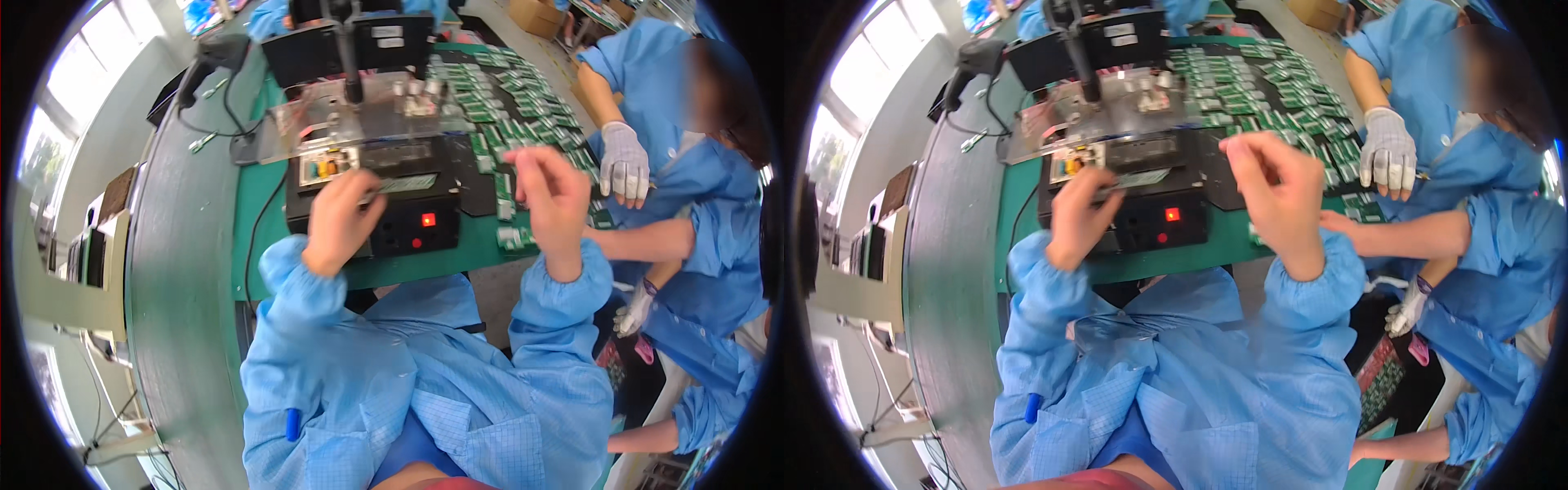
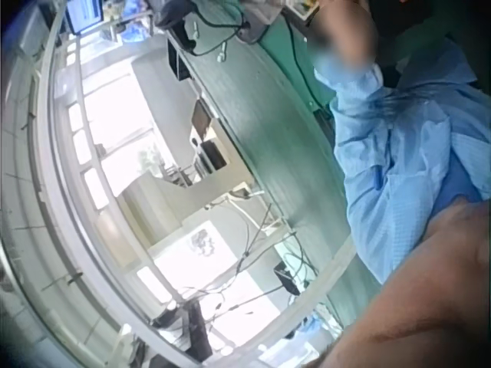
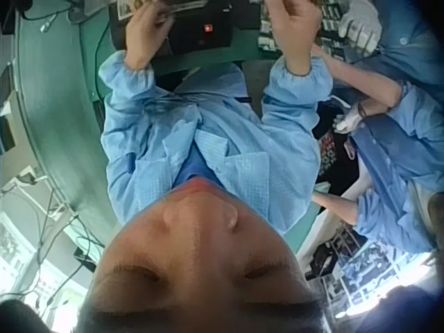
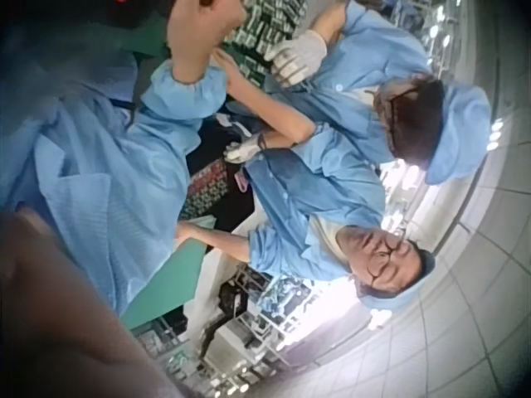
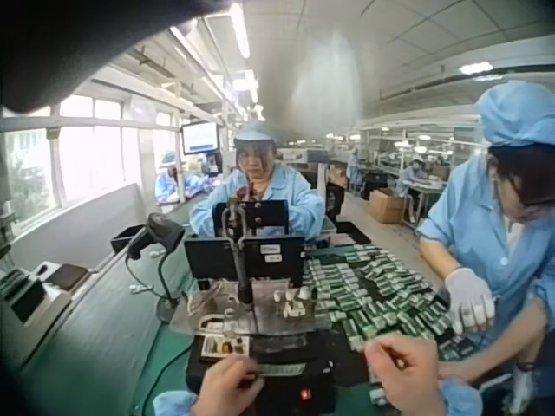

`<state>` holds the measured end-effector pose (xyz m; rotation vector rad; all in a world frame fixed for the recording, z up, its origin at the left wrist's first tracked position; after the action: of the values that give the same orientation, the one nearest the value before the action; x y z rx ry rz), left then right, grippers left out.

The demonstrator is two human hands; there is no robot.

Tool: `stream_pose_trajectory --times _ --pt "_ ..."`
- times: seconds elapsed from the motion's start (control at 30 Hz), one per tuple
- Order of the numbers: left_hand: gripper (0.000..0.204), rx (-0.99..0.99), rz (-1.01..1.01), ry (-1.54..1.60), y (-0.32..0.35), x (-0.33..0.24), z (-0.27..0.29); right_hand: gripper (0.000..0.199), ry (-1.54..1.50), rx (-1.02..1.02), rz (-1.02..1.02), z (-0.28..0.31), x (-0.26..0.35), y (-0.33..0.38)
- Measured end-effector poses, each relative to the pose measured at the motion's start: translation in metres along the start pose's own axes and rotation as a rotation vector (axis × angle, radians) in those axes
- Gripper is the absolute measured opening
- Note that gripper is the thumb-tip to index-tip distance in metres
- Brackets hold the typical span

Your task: Placing circuit boards into a testing jig and organizing them in a manufacturing facility.

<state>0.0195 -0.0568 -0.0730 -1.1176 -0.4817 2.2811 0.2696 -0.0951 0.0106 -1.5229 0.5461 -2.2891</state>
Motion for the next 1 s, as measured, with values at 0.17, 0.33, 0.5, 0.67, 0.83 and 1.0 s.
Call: stream_pose_trajectory --times 0.17,0.33,0.5,0.67,0.83,1.0 --pt "0.033 -0.410 -0.039 -0.289 0.062 -0.010 0.086 0.019 0.037 -0.174 -0.137 0.029 -0.033 0.071" --pt "0.010 -0.762 0.418 0.457 0.087 0.103 0.154 0.019 0.076 -0.211 -0.205 0.017 -0.053 0.128" --pt "0.016 -0.500 0.419 1.361 0.034 0.215 0.126 0.016 0.101 -0.064 -0.209 -0.016 -0.048 0.142" --pt "0.018 -0.734 0.514 1.287 -0.035 0.209 0.106 0.012 0.098 0.160 0.029 -0.056 -0.028 0.135" --pt "0.020 -0.707 0.458 1.383 -0.082 0.205 0.101 0.009 0.092 0.347 -0.013 -0.091 -0.042 0.149" --pt "0.017 -0.643 0.355 1.614 -0.127 0.198 0.105 0.010 0.048 0.410 -0.063 -0.100 -0.044 0.146"
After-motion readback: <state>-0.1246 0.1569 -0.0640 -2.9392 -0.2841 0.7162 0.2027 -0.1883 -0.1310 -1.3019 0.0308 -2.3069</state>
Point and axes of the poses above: each hand's wrist, its own y-axis away from the middle knuckle, its own z-axis out of the back of the hand, x = y × z, the point moved 4 cm from there along -y, towards the middle knuckle, and after that the axes turned 6 degrees about x, right-handed, at the moved point
